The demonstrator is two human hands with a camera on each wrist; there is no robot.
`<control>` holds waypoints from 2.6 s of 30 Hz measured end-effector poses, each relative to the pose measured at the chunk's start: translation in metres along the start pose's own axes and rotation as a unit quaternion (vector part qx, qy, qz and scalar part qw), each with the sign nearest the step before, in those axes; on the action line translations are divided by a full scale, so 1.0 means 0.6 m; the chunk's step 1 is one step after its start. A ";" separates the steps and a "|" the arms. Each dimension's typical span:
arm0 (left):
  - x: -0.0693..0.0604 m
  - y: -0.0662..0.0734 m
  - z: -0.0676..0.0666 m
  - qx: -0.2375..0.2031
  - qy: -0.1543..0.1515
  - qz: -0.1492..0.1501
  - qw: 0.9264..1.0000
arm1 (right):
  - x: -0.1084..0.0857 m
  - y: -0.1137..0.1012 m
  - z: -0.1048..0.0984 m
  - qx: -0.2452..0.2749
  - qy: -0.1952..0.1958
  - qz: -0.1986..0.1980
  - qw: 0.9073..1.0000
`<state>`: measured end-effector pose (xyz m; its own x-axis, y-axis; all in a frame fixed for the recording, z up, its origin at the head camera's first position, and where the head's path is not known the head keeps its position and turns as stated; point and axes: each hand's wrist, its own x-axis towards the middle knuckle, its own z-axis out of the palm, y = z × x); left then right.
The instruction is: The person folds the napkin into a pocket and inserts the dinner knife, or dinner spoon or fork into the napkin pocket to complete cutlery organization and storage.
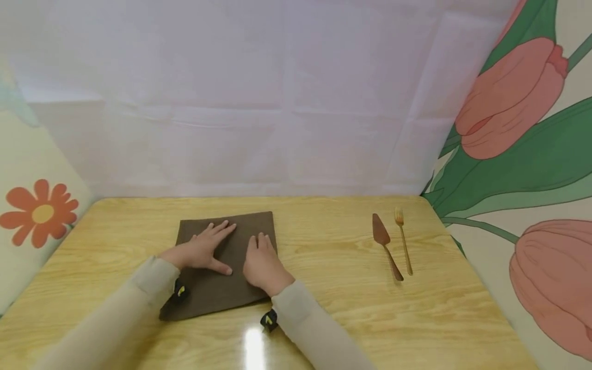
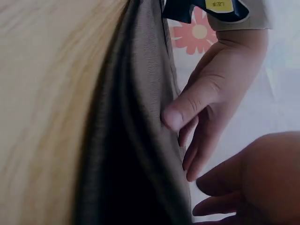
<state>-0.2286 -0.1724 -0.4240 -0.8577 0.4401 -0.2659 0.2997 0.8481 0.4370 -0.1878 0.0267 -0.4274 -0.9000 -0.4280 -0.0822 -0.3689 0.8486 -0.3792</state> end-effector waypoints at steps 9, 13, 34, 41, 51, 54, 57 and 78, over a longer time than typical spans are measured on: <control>-0.003 -0.023 -0.005 0.026 -0.009 -0.020 0.999 | -0.007 0.010 0.027 -0.063 -0.039 0.014 0.997; -0.007 -0.037 -0.011 0.021 -0.013 -0.015 1.000 | -0.016 0.018 0.026 -0.093 -0.072 0.018 0.993; -0.018 -0.060 -0.024 0.006 -0.005 0.024 1.000 | -0.111 0.052 -0.028 -0.157 -0.057 -0.077 0.983; -0.027 -0.045 -0.021 0.045 -0.021 0.046 0.998 | -0.100 0.026 -0.022 -0.040 -0.045 -0.029 0.998; -0.035 -0.040 -0.026 0.075 -0.024 0.064 0.995 | -0.084 -0.033 0.002 -0.018 -0.055 -0.008 0.998; -0.033 -0.039 -0.025 0.067 -0.026 0.068 0.995 | -0.076 -0.044 0.008 -0.021 -0.060 0.023 0.998; -0.032 -0.031 -0.021 0.075 -0.021 0.066 0.995 | -0.068 -0.046 0.011 -0.030 -0.058 0.053 0.996; -0.037 0.050 0.020 0.159 -0.018 -0.062 0.985 | 0.007 0.106 -0.037 -0.003 -0.105 -0.036 0.994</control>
<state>-0.1958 -0.1534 -0.4153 -0.8821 0.3323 -0.3338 0.3137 0.9431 0.1099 -0.2202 0.0857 -0.4315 -0.8029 -0.5432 -0.2456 -0.4329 0.8145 -0.3863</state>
